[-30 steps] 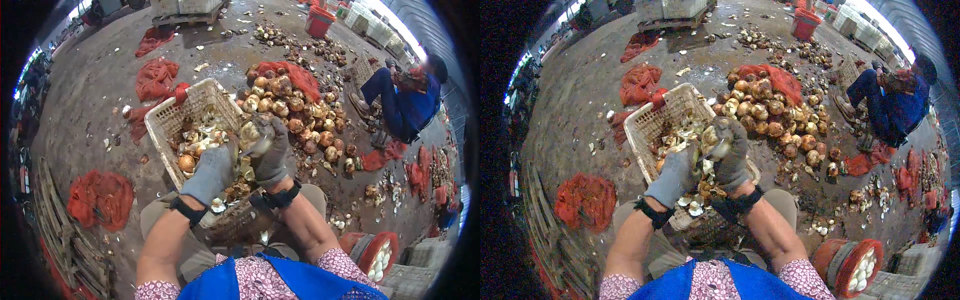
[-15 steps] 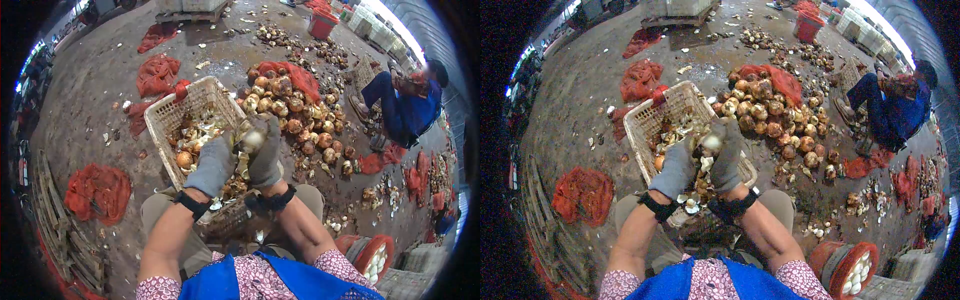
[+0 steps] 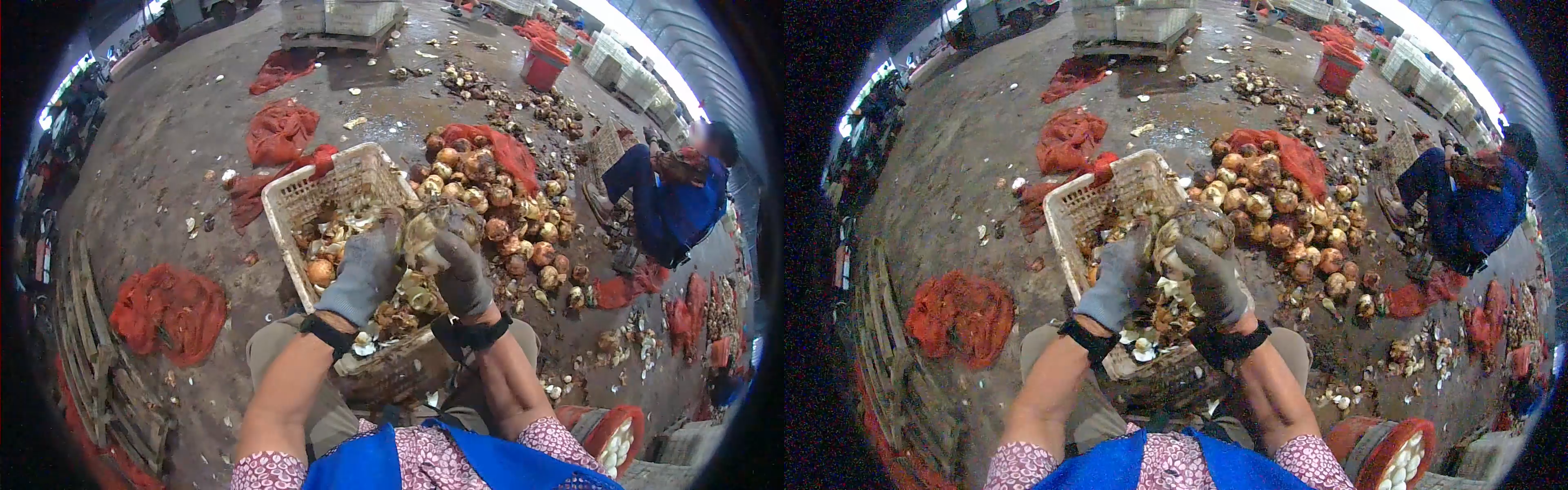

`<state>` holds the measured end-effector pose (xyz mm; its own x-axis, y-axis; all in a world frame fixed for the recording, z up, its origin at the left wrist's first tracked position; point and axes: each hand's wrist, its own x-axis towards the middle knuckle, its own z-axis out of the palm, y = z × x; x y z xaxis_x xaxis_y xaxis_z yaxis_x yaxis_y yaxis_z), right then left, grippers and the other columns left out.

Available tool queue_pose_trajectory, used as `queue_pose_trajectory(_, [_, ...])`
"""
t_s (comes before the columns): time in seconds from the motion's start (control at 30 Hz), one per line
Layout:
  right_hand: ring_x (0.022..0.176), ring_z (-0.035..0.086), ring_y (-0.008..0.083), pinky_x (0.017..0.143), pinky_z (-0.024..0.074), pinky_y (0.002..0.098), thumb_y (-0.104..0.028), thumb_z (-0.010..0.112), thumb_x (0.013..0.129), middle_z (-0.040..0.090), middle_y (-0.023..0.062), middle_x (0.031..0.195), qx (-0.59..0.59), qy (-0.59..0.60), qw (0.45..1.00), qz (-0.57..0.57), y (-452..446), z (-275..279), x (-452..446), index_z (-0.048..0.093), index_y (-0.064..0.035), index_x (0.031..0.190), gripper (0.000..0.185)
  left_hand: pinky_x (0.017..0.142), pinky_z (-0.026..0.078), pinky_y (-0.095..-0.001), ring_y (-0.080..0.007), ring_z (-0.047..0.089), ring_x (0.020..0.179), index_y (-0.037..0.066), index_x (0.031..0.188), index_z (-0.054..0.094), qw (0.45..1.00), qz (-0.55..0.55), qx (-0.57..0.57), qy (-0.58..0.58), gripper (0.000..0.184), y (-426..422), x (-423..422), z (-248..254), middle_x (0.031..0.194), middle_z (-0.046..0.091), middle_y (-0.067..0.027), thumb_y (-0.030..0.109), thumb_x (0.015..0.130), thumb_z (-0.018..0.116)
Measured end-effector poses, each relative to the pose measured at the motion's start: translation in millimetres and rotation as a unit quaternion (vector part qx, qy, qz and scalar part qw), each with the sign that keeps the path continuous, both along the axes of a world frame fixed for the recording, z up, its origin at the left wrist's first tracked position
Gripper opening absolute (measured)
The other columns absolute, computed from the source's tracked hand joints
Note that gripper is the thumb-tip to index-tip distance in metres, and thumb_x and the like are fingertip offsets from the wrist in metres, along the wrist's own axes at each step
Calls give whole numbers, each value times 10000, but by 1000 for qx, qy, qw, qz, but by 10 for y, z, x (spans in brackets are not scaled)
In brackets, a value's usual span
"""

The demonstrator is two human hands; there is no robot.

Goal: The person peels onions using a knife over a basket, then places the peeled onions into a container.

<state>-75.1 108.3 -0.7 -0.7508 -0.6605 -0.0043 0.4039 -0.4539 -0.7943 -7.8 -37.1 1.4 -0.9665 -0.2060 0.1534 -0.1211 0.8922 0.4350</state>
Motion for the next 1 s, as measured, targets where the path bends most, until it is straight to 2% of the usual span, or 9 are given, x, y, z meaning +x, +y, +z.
queue_pose_trajectory(0.27, [992,629,151,848,520,318,-59,702,802,644,47,1087,-45,-38,994,91,-2,-75,56,519,-67,1247,481,685,529,-468,-386,665,839,-26,1281,393,998,33,-32,-48,548,-123,10,-135,893,645,-253,84,797,625])
queue_pose_trajectory(0.37, [1109,581,207,964,474,387,42,791,688,570,125,1226,-28,504,841,-197,-36,-224,108,531,-95,1224,611,671,532,-469,-381,673,797,-64,1311,359,992,3,-125,-29,599,-187,50,-116,855,662,-232,80,790,617])
queue_pose_trajectory(0.53, [925,632,152,811,525,323,-165,681,800,648,54,1050,67,-9,993,96,-72,-41,292,576,-42,1181,414,698,541,-429,-366,676,793,-54,1071,579,993,15,-29,-116,281,-277,79,-58,896,661,-260,51,810,594])
queue_pose_trajectory(0.6, [967,636,171,849,523,333,-127,703,765,642,71,1082,8,-125,983,138,-35,-78,209,564,-48,1138,406,714,533,-422,-342,675,805,-14,952,635,837,99,537,24,145,-372,10,-467,880,681,-206,36,820,600])
queue_pose_trajectory(0.63, [1002,638,213,888,515,348,-131,687,768,631,92,1121,-39,-128,980,147,19,-81,167,553,-40,1089,360,723,516,-407,-286,667,816,31,962,645,981,-44,167,93,134,-395,186,-548,858,687,-140,111,868,596])
queue_pose_trajectory(0.7, [1065,620,257,924,500,364,-214,696,807,609,124,1176,121,49,991,30,141,-451,71,533,-63,1122,385,625,525,-335,-231,640,681,64,925,602,826,38,561,-40,280,-597,213,-686,770,653,-76,275,996,433])
queue_pose_trajectory(0.8, [1120,594,275,943,495,407,-193,787,762,587,149,1229,-39,-49,995,76,181,-296,-86,494,-124,1206,536,710,536,-442,-347,675,791,10,961,596,988,-10,-16,-156,220,-667,308,-483,866,683,-206,220,907,563])
queue_pose_trajectory(0.93, [1121,598,285,961,492,431,-165,817,743,576,155,1255,-34,438,870,-226,84,-501,-61,461,-137,1296,658,747,519,-485,-389,656,828,14,1104,583,980,61,-75,-172,286,-557,368,-437,908,663,-233,196,884,564])
queue_pose_trajectory(1.0, [1124,598,289,978,484,439,-173,830,732,565,154,1270,40,207,973,-95,126,-717,-213,399,-151,1384,783,772,522,-484,-398,650,820,13,1165,569,986,82,-61,-135,371,-532,289,-408,901,662,-209,190,841,604])
